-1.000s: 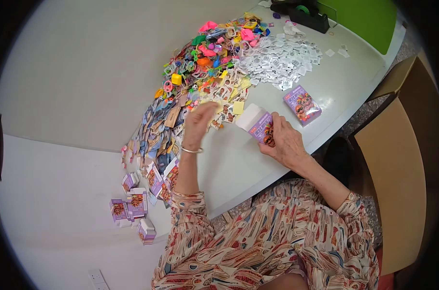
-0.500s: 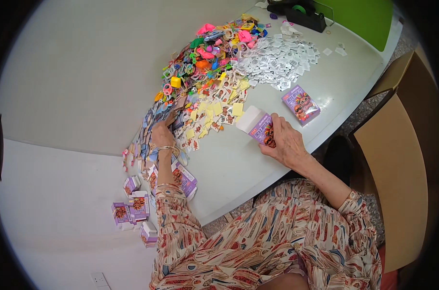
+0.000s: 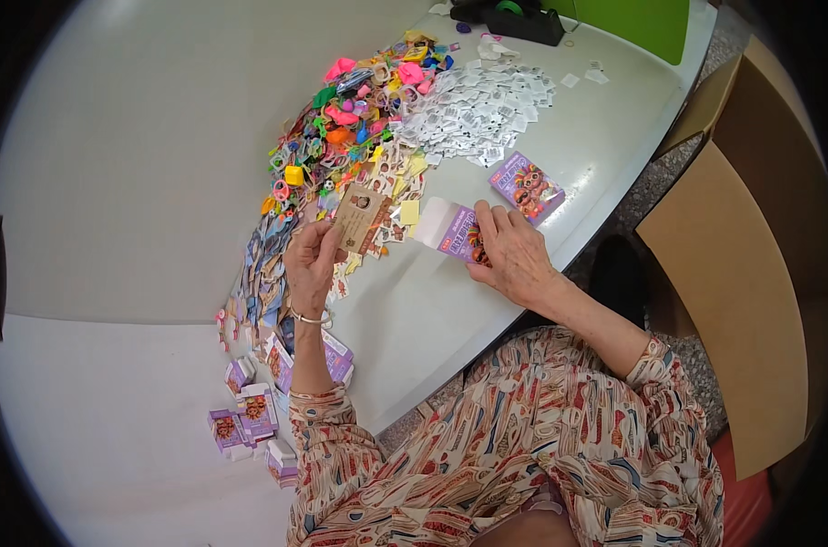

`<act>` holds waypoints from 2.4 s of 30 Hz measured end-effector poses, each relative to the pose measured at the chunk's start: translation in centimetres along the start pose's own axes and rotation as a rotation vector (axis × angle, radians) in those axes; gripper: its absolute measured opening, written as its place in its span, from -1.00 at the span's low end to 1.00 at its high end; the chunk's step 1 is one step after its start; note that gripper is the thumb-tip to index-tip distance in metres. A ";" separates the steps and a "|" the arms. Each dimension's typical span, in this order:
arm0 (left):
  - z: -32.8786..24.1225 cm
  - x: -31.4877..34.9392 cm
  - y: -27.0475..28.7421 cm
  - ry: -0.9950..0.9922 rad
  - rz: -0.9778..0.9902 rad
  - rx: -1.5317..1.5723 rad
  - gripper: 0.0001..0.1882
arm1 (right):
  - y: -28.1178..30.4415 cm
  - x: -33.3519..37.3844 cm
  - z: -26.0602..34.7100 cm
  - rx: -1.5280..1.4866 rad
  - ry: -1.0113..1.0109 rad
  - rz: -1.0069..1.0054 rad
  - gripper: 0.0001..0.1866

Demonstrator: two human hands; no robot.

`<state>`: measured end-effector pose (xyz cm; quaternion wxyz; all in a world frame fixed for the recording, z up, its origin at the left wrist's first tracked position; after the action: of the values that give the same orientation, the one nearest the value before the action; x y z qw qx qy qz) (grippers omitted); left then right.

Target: The person is packaging small colorful toy components into small plastic bags.

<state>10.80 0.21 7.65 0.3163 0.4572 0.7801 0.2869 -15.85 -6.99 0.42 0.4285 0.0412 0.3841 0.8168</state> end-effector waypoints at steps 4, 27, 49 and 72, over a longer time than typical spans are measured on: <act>0.6 -0.2 -0.8 0.074 0.125 0.092 -0.85 | 0.3 0.3 -0.3 0.014 -0.026 -0.001 -0.10; -6.2 0.2 -6.7 -0.285 0.289 -0.059 -0.81 | -0.1 0.7 0.8 0.013 0.107 -0.038 -0.18; -7.7 1.8 -7.8 -0.309 -0.084 0.052 -0.97 | -0.2 0.8 0.1 -0.091 0.038 -0.113 -0.21; -13.2 4.4 -5.0 -0.536 -0.147 -0.041 -0.91 | -0.5 1.5 0.1 -0.333 0.237 -0.299 -0.08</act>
<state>-3.50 0.01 11.32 0.5406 0.4523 0.6939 0.1475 -16.41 -5.62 -0.23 0.4973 -0.1831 0.2935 0.7956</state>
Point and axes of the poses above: each hand's wrist, its own x-axis away from the middle knuckle, its own y-axis out of the back of the hand, z = x × y, the point moved 4 cm from there along -x, towards the middle knuckle, and after that the axes turned 12 degrees about -x, right-handed, at the moved point
